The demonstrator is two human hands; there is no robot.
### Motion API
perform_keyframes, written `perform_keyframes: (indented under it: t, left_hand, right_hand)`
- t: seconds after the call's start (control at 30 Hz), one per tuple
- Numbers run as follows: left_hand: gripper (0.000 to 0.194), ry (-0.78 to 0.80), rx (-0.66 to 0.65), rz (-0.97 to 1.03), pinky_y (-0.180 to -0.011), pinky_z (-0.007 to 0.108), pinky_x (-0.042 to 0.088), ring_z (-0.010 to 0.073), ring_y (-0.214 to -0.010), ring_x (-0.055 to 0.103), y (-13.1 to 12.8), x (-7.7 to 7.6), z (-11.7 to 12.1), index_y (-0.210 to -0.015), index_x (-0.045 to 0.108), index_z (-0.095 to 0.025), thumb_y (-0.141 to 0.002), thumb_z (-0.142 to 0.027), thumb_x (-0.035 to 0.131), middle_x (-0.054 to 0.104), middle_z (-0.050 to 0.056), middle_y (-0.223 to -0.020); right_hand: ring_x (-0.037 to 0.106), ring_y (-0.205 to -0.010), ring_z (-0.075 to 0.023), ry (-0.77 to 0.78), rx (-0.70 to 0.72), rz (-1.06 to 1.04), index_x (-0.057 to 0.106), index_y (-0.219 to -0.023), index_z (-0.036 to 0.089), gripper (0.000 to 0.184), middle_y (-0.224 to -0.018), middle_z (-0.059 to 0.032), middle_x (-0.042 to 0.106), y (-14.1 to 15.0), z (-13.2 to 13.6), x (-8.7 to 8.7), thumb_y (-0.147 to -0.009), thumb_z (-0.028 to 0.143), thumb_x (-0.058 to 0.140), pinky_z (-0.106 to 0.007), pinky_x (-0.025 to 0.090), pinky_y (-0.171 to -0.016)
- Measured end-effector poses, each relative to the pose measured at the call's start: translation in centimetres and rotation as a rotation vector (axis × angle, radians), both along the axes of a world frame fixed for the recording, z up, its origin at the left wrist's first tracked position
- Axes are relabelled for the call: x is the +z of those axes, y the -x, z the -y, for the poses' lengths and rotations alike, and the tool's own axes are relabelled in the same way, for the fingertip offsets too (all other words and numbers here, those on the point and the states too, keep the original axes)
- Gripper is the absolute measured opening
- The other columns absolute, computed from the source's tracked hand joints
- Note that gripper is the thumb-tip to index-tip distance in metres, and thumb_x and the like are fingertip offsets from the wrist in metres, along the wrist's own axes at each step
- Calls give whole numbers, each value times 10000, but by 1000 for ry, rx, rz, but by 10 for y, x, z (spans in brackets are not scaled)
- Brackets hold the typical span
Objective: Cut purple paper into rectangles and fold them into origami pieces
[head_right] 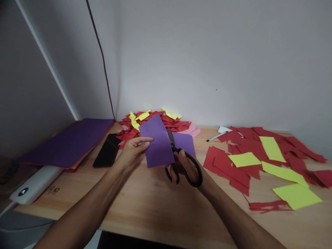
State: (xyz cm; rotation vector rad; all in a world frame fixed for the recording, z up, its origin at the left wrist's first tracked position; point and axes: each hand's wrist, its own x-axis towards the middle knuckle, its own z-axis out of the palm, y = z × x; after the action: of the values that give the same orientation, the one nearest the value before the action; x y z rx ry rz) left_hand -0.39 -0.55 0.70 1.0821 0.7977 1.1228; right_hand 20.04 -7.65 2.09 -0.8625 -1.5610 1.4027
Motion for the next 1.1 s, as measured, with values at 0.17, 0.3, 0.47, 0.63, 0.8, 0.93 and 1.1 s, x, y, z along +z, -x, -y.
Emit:
perform_keyframes:
  t: [0.17,0.3,0.47,0.63,0.8,0.93,1.1]
  left_hand:
    - [271,13,12,9,-569,221,372,89,-589,539,-1,0,1,-877,791,-179,-632,-282,844,702,43,-715]
    - [279,27,27,21,-568,220,382,85,-578,533,0,1,1,-867,789,-168,-620,-282,851,696,45,-711]
    - [282,57,20,77,-571,201,391,70,-573,530,0,3,1,-855,787,-164,-603,-263,863,680,30,-687]
    - [299,100,-30,98,-540,189,369,58,-548,507,-4,2,4,-850,788,-157,-585,-265,876,658,20,-656]
    - [303,103,-23,103,-566,202,388,67,-562,526,-5,-1,5,-861,785,-152,-592,-261,873,670,28,-671]
    - [294,89,-9,96,-591,214,406,82,-590,553,-3,-2,3,-875,781,-148,-610,-248,861,689,41,-703]
    - [283,70,25,94,-605,212,425,89,-612,575,0,-2,1,-869,781,-143,-615,-240,858,694,45,-708]
  right_hand:
    - [465,-417,-142,32,5,-7,572,-694,188,717,-434,-8,496,0,2,6,-846,814,257,-290,380,-489]
    - [473,-435,-143,69,51,4,583,-805,174,713,-455,-2,508,-7,3,3,-860,800,247,-278,365,-495]
    - [496,-471,-140,37,75,16,594,-872,167,708,-496,-3,531,-12,3,-6,-911,745,186,-267,349,-505]
    - [488,-477,-134,-81,27,40,590,-722,177,690,-503,-10,521,-11,0,-11,-922,725,222,-274,357,-505]
    - [501,-503,-133,-152,-42,137,555,-547,177,745,-511,-45,542,-12,0,-14,-940,701,200,-281,374,-527]
    - [485,-464,-129,-123,-16,98,582,-638,173,724,-493,-24,531,-12,0,-12,-925,723,209,-276,368,-501]
    - [481,-449,-132,-106,-7,97,614,-808,159,685,-467,1,515,-12,0,-6,-931,712,229,-270,384,-503]
